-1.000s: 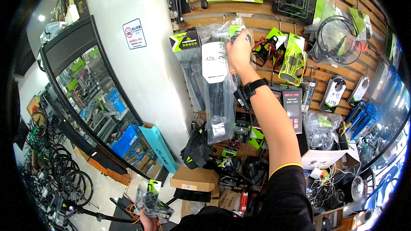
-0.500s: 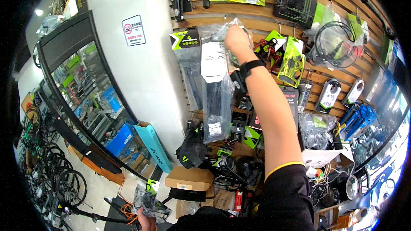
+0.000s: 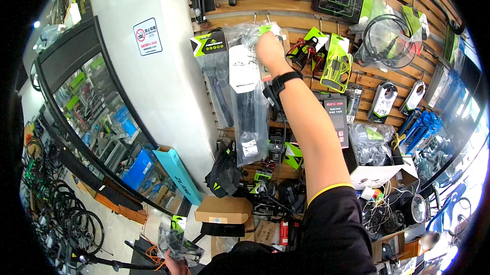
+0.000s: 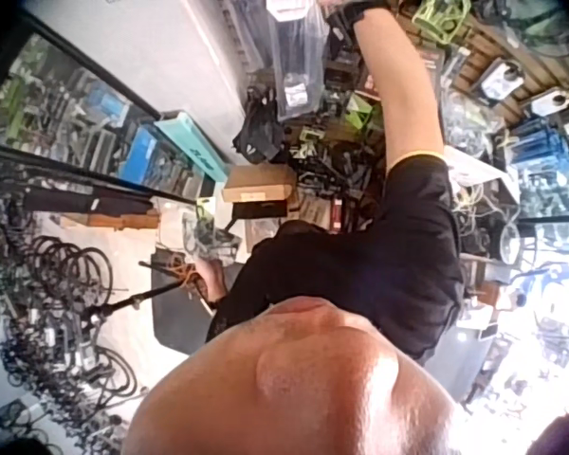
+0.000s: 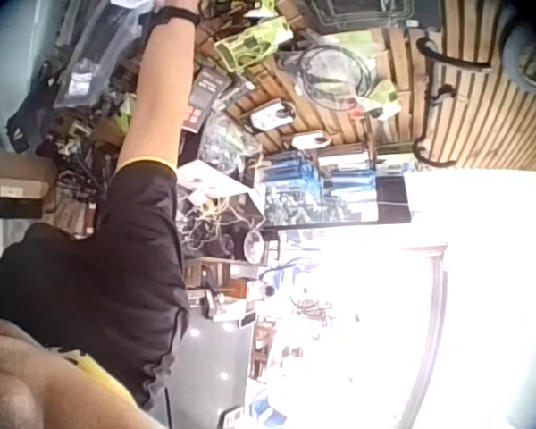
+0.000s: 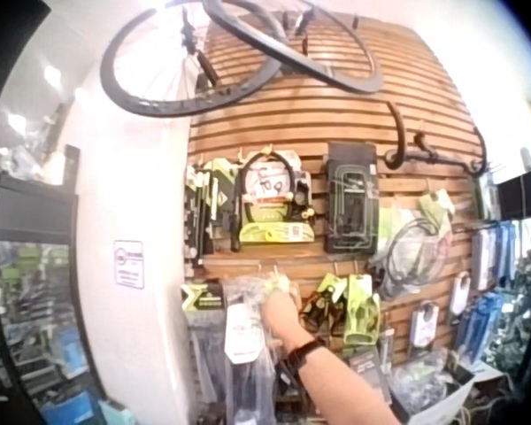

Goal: The person organizes various packaged bicycle accessories by picking them up from a box and placing them onto display hooks on a wall in a bicycle shop.

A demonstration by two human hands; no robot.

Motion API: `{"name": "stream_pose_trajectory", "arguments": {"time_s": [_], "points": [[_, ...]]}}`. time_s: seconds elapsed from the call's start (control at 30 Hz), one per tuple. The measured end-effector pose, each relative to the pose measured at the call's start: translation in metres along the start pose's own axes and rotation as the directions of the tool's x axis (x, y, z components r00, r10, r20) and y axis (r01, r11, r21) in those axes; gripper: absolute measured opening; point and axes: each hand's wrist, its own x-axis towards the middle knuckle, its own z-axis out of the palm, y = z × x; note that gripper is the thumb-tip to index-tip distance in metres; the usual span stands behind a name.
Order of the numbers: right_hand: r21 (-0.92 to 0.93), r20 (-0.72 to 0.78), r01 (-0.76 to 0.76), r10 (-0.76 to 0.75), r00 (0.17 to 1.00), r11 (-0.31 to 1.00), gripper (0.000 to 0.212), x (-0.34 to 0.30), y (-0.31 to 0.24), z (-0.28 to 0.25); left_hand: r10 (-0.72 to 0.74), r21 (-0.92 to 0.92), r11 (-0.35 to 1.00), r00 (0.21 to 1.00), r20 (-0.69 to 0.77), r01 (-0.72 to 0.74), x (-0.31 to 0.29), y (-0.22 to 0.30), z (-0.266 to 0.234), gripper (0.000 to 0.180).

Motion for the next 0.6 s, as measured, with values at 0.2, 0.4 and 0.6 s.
{"name": "stream_pose_trajectory", "arguments": {"time_s": [0.2,0.4,0.6], "points": [[0.067,-0.038,-0.014,0.016,0.999,0.998,0.046,-0.028,0.007,0.021,-0.105,-0.171,0.981,0.992,-0.063,0.093,-0.003,0.013,0.012,0.045],[0.160,-0.109,0.019,-0.001,0.994,0.987,0.042,-0.068,0.010,0.004,-0.132,-0.261,0.958,0.991,-0.022,0.122,0.006,-0.002,-0.012,0.047],[0.522,-0.117,0.365,-0.359,0.926,0.771,0.040,-0.124,0.014,-0.021,-0.054,-0.229,0.971,0.997,0.047,0.064,-0.002,0.036,0.001,0.044]]}}
